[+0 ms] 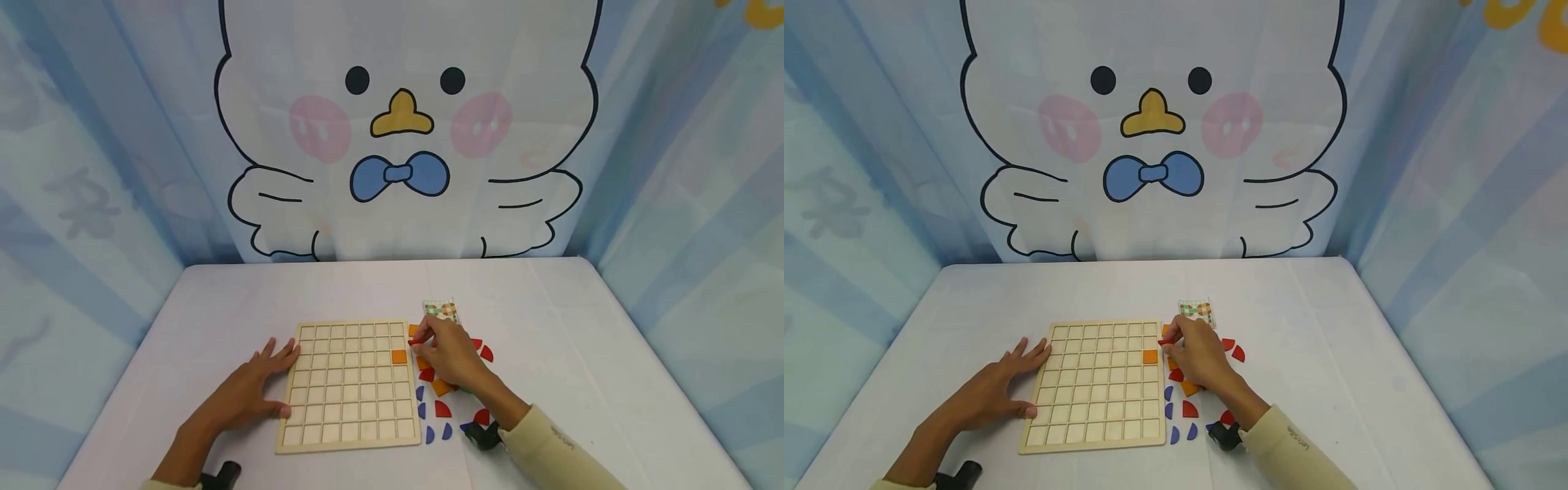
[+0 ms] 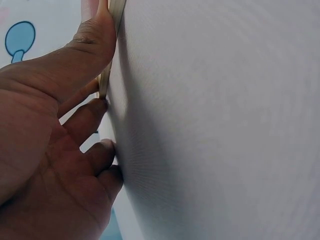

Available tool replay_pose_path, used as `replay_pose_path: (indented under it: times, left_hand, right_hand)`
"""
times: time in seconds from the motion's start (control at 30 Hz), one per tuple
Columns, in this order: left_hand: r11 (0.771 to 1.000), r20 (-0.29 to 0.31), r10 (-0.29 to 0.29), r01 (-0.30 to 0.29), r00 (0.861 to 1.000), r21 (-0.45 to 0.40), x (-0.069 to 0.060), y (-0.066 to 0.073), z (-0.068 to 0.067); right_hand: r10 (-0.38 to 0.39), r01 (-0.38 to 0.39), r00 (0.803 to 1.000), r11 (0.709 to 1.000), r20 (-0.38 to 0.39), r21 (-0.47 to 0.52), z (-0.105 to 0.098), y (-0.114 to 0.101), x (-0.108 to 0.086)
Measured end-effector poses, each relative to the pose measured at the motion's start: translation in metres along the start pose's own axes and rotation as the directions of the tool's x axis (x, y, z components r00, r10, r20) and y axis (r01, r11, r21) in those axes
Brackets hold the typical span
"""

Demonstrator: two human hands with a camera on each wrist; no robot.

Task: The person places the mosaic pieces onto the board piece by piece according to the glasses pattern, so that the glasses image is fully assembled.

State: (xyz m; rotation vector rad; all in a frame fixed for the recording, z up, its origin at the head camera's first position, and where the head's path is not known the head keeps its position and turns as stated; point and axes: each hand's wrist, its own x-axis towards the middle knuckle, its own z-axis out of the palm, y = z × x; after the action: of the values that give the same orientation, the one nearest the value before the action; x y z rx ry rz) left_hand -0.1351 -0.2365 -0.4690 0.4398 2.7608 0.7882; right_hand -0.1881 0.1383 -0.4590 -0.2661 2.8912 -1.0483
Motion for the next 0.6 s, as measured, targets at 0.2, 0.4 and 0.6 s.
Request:
replay_pose_path:
  times: [0.2, 0.4, 0.6]
  left_hand:
    - [1.000, -0.002, 0.008, -0.008, 1.000, -0.011, 0.000, 0.000, 0.000]
    - [1.000, -0.005, 0.009, -0.009, 1.000, -0.006, 0.000, 0.000, -0.001]
    - [1.000, 0.000, -0.005, 0.005, 1.000, -0.001, 0.000, 0.000, 0.000]
  right_hand:
    - [-0.011, 0.011, 1.000, 0.999, 0.011, 0.034, 0.001, -0.004, 0.002]
    - [-0.074, 0.073, 0.997, 0.997, 0.032, 0.013, 0.004, -0.008, 0.005]
    - [-0.105, 0.106, 0.994, 0.993, 0.015, -0.056, 0.012, -0.015, 0.011]
